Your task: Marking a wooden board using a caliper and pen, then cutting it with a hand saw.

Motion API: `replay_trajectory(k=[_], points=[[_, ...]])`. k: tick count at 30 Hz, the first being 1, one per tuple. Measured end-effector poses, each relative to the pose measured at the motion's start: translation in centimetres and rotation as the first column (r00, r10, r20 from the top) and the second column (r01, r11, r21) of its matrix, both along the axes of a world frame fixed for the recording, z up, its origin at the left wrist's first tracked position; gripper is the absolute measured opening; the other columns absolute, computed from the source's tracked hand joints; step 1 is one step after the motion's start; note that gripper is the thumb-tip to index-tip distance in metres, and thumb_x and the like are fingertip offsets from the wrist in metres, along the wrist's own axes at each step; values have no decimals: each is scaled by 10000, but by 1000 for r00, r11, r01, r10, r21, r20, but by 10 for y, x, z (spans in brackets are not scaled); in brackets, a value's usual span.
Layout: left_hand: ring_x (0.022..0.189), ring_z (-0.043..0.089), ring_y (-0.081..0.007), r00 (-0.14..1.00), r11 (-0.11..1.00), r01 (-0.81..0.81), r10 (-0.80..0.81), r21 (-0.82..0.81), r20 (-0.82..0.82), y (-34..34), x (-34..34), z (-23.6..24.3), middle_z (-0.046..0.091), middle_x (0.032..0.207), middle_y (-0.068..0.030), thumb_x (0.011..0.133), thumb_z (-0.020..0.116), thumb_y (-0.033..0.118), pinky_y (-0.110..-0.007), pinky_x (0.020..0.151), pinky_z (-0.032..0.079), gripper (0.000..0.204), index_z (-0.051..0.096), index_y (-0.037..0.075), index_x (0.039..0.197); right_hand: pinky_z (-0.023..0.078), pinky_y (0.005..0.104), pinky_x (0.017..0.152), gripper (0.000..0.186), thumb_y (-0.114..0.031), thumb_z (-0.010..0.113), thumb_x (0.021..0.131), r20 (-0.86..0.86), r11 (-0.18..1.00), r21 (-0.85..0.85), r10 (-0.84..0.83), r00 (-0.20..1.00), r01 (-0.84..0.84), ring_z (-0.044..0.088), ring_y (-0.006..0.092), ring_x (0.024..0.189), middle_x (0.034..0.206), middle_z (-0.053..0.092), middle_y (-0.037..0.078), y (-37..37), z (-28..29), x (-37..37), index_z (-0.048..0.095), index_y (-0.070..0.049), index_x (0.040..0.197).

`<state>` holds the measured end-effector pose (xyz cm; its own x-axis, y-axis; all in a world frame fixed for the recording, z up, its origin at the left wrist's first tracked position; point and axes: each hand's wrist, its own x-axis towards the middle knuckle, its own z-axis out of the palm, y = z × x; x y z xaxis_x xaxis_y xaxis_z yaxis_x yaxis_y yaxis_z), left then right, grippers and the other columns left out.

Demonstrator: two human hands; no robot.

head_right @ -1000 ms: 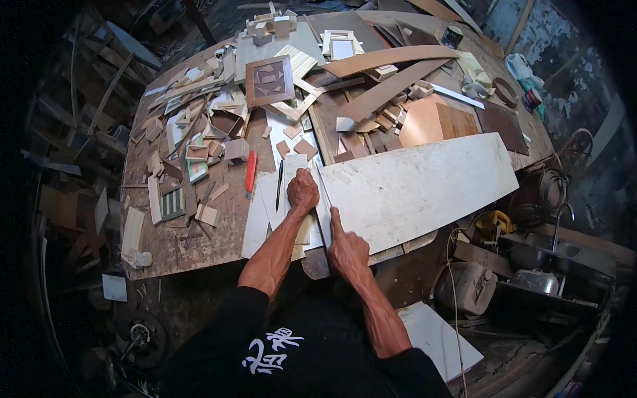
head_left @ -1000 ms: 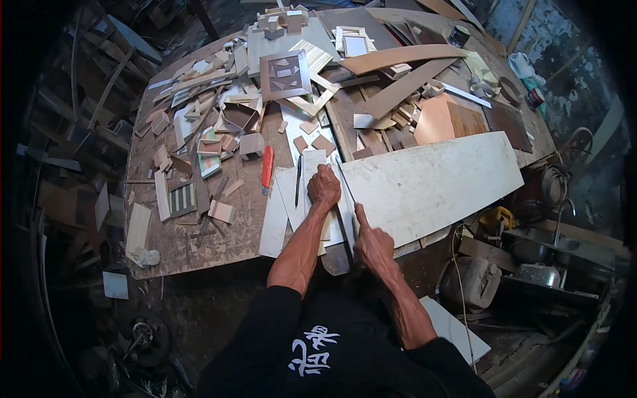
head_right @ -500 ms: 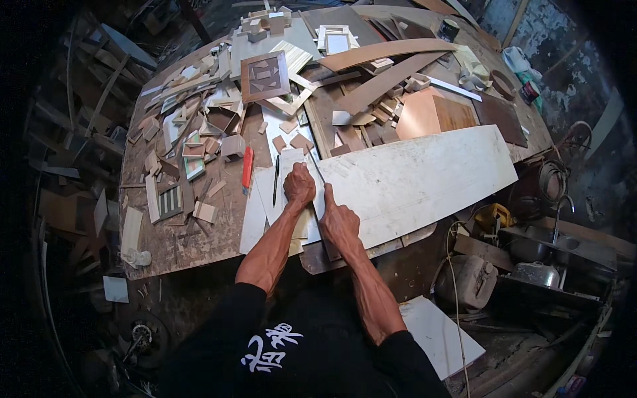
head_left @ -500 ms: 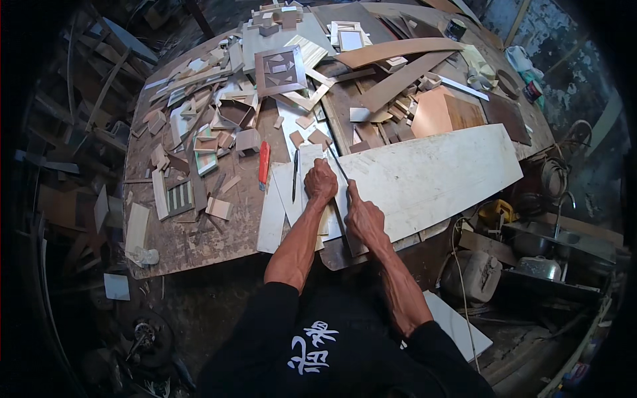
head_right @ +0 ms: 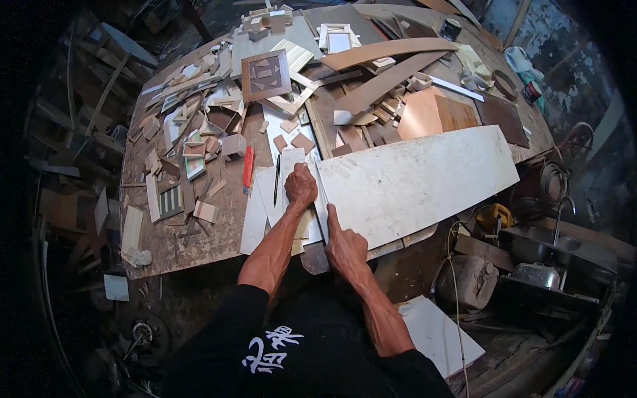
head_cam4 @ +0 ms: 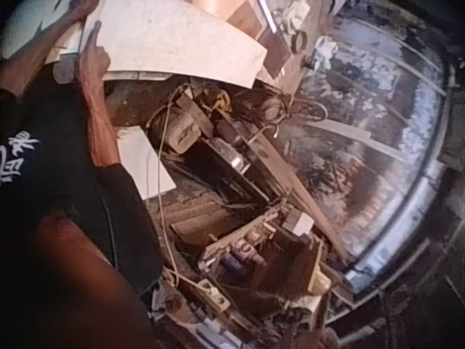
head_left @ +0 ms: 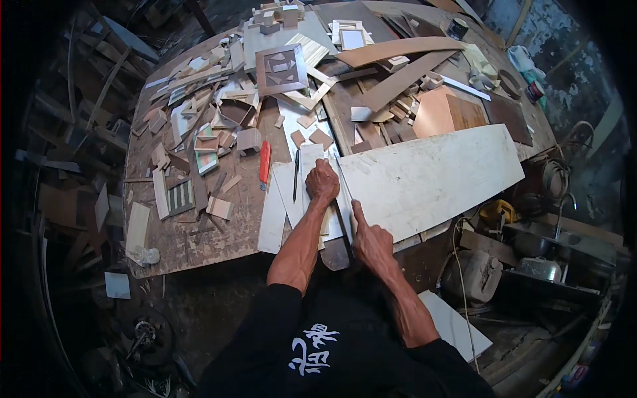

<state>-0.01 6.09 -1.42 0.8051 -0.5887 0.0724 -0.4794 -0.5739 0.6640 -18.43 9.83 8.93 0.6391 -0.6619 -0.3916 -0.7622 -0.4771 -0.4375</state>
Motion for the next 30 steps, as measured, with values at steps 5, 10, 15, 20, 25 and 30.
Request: replay_trajectory(k=[5, 10, 15, 20, 25, 30], points=[[770, 607, -463, 998, 998, 56, -56, 11, -5, -10, -9, 1, 630, 790, -278, 957, 360, 287, -553, 706, 455, 350, 556, 3, 901, 457, 519, 587, 695, -105, 433, 807, 142, 994, -100, -35, 989, 50, 605, 435, 639, 705, 611, 275, -32, -24, 20, 203, -152, 1461], [751, 610, -459, 1000, 1000, -1, 1, 4, -7, 4, 0, -5, 632, 785, -275, 953, 372, 275, -553, 691, 455, 334, 560, 6, 892, 453, 526, 575, 664, -121, 420, 825, 59, 997, -80, 12, 998, -8, 595, 443, 611, 679, 605, 272, -7, -9, 6, 216, -153, 1455], [738, 613, -454, 999, 999, 32, -32, -5, 26, -13, -6, -4, 636, 770, -265, 947, 391, 263, -540, 684, 466, 315, 574, 9, 906, 447, 538, 574, 660, -120, 416, 827, 172, 995, -81, -44, 984, 59, 595, 451, 620, 674, 602, 273, -33, -28, 17, 221, -174, 1454], [744, 614, -453, 999, 1000, -10, 10, -3, 33, 1, 3, -5, 634, 768, -267, 945, 394, 261, -539, 689, 468, 314, 578, 9, 908, 458, 526, 580, 683, -124, 429, 818, 96, 997, -76, -10, 995, 17, 607, 432, 620, 681, 611, 265, -7, -19, 2, 208, -185, 1461], [747, 614, -455, 999, 999, 40, -39, -8, 33, -6, 2, -8, 634, 769, -270, 945, 395, 259, -541, 689, 468, 313, 577, 9, 901, 453, 532, 577, 718, -139, 445, 826, 106, 997, -79, 2, 994, 7, 609, 429, 619, 664, 609, 258, -29, -31, 13, 154, -196, 1480], [736, 606, -464, 999, 999, 7, -5, -32, 47, -2, -3, -3, 628, 760, -272, 945, 396, 264, -549, 670, 458, 305, 568, 17, 896, 450, 539, 581, 694, -137, 426, 844, 70, 999, -39, -10, 997, 12, 609, 438, 628, 681, 611, 268, -8, -27, -3, 144, -179, 1477]])
